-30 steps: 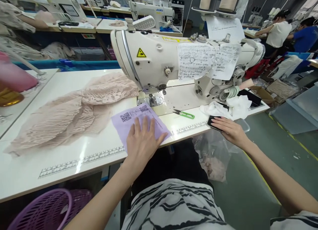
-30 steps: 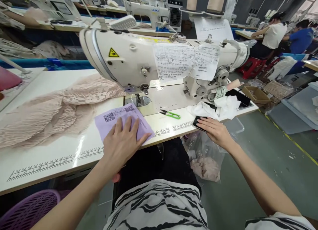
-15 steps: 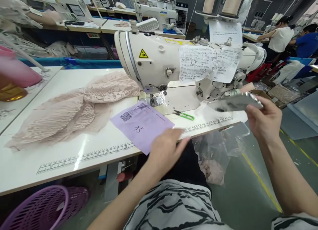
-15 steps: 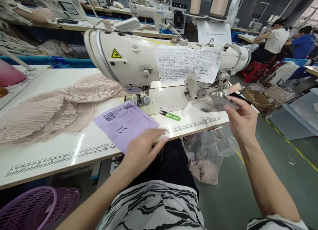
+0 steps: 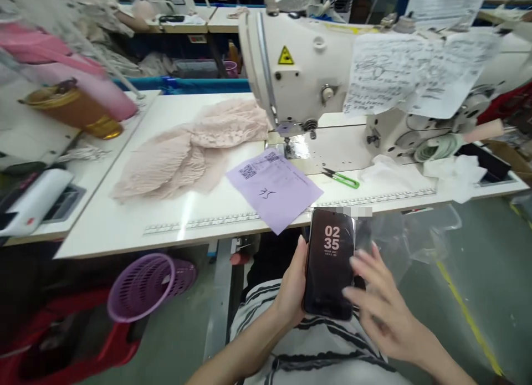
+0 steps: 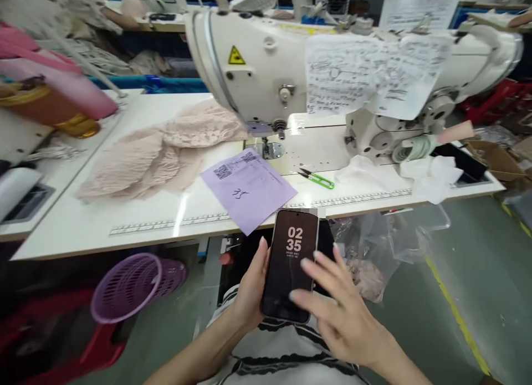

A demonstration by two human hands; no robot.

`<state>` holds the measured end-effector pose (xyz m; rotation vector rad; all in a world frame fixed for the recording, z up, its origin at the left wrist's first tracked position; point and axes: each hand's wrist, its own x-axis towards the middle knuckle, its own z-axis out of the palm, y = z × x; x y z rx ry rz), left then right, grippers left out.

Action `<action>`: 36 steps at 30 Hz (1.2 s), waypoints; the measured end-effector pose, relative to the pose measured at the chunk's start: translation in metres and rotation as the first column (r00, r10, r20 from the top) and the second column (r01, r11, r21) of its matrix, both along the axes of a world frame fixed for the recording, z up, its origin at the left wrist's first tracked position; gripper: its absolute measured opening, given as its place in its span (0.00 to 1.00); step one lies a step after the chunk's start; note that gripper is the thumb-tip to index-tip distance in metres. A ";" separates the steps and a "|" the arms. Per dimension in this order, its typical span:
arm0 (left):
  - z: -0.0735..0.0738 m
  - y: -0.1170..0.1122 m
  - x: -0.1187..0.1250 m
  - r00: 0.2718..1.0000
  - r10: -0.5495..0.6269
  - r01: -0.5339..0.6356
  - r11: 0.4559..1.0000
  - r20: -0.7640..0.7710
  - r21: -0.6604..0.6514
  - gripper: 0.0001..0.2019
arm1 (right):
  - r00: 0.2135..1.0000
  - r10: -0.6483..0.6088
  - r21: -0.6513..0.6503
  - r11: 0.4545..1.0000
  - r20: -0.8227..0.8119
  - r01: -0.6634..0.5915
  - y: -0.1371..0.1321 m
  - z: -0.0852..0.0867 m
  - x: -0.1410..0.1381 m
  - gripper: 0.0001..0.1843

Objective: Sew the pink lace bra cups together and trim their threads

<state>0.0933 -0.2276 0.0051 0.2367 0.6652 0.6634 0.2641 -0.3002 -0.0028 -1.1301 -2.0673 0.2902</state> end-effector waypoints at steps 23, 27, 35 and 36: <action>-0.025 -0.004 -0.018 0.990 0.134 -0.130 0.989 -0.055 0.067 0.29 | 0.063 -0.835 -0.730 0.438 -0.547 -0.525 0.032 -0.018 -0.079 0.26; -0.026 -0.003 -0.017 0.984 0.141 -0.140 0.990 -0.106 0.013 0.29 | 0.086 -0.842 -0.724 0.401 -0.533 -0.561 0.033 -0.017 -0.082 0.30; -0.030 -0.005 -0.021 0.985 0.114 -0.107 0.992 -0.132 0.061 0.29 | 0.154 -0.790 -0.756 0.481 -0.593 -0.443 0.038 -0.018 -0.072 0.30; -0.030 -0.005 -0.022 0.984 0.102 -0.092 0.993 -0.147 0.072 0.30 | 0.170 -0.768 -0.755 0.519 -0.618 -0.401 0.040 -0.017 -0.069 0.28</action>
